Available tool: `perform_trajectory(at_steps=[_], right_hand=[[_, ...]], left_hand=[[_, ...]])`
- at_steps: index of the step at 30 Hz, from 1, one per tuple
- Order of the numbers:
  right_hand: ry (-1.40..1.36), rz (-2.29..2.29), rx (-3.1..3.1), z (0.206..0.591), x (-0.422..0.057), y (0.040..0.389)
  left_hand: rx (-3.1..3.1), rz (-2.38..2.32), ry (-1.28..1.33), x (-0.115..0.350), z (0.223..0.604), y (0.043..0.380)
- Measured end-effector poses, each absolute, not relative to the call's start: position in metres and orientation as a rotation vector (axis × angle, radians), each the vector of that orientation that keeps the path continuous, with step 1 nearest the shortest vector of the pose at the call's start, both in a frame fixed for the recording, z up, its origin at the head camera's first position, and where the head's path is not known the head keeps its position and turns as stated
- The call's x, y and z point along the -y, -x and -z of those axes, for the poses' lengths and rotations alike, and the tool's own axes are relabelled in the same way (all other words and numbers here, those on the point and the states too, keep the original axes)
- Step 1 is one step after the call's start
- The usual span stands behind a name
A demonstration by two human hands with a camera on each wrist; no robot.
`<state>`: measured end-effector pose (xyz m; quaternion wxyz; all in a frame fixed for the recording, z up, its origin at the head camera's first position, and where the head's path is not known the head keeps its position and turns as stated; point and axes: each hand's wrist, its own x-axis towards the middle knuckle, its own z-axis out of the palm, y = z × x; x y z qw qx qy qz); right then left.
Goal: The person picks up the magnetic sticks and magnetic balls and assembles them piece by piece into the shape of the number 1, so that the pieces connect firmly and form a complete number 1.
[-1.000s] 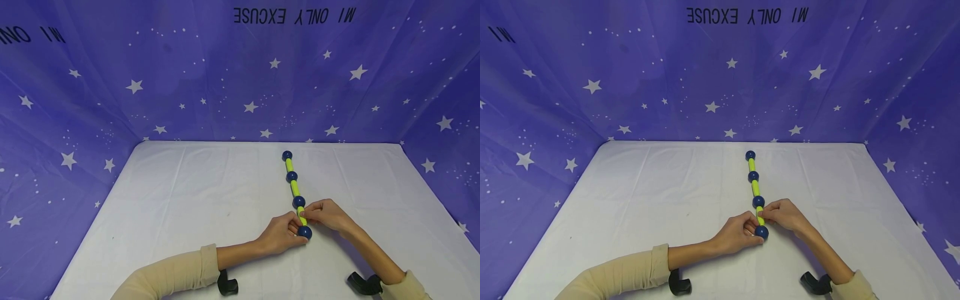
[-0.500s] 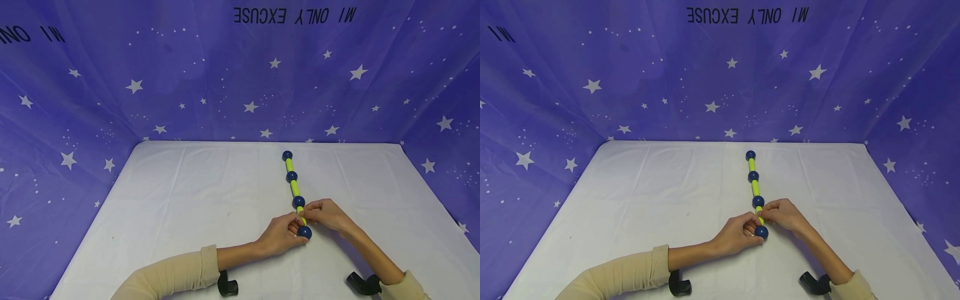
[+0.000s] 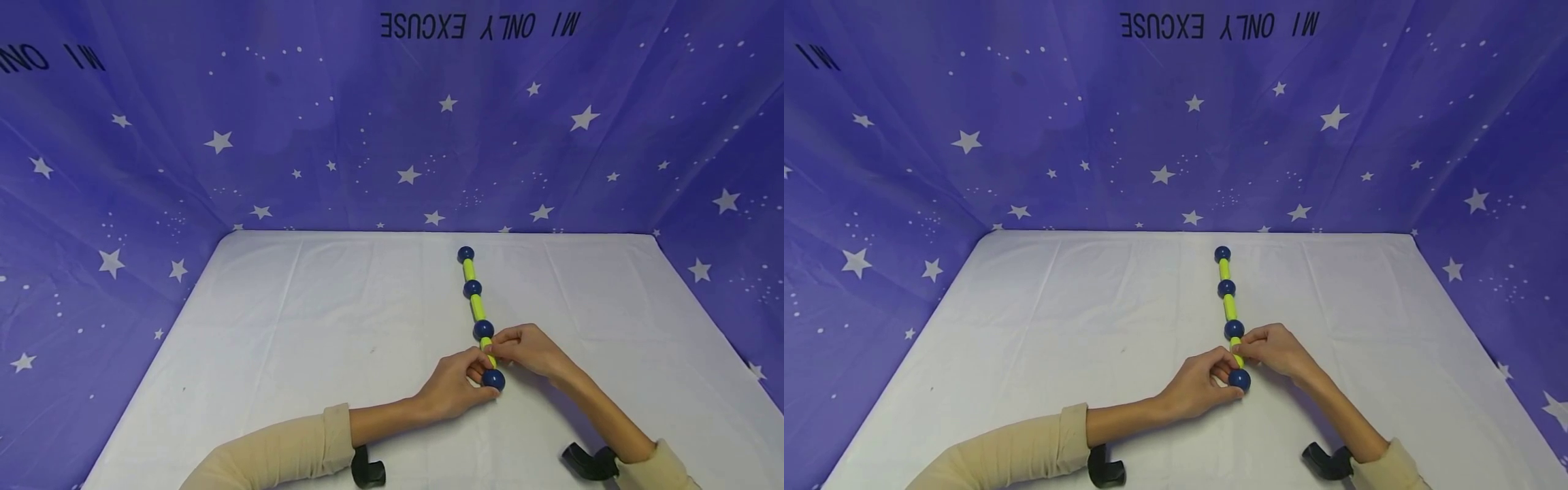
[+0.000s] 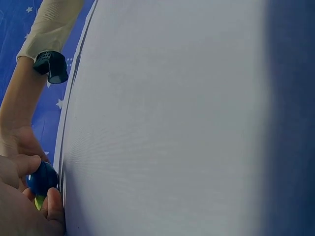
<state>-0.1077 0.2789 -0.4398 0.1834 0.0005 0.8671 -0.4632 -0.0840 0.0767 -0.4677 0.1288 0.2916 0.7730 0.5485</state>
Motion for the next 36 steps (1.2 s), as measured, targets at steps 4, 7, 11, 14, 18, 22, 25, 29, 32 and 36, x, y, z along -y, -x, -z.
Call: perform_trajectory(at_steps=[4, 7, 11, 14, 18, 22, 25, 29, 32, 36], right_hand=[[0.019, 1.306, -2.453, 0.441, -0.275, 0.109], [0.030, 1.297, -2.461, 0.441, -0.271, 0.110], [0.027, 1.288, -2.462, 0.442, -0.266, 0.112], [0.026, 1.291, -2.461, 0.443, -0.262, 0.114], [0.036, 1.292, -2.462, 0.444, -0.259, 0.115], [0.032, 1.289, -2.462, 0.444, -0.255, 0.116], [0.031, 1.284, -2.463, 0.444, -0.252, 0.117], [0.028, 1.286, -2.462, 0.443, -0.249, 0.118], [0.023, 1.291, -2.461, 0.443, -0.248, 0.119], [0.024, 1.285, -2.466, 0.444, -0.247, 0.119]], left_hand=[[-2.245, -1.610, -0.826, -0.073, 0.468, 0.083], [-2.241, -1.620, -0.820, -0.069, 0.467, 0.083], [-2.242, -1.621, -0.823, -0.064, 0.467, 0.083], [-2.250, -1.617, -0.829, -0.061, 0.467, 0.083], [-2.269, -1.611, -0.842, -0.058, 0.468, 0.084], [-2.278, -1.602, -0.836, -0.055, 0.467, 0.085], [-2.284, -1.592, -0.826, -0.053, 0.466, 0.085], [-2.301, -1.569, -0.822, -0.050, 0.463, 0.086], [-2.307, -1.550, -0.815, -0.049, 0.462, 0.087], [-2.312, -1.524, -0.807, -0.049, 0.460, 0.088]])
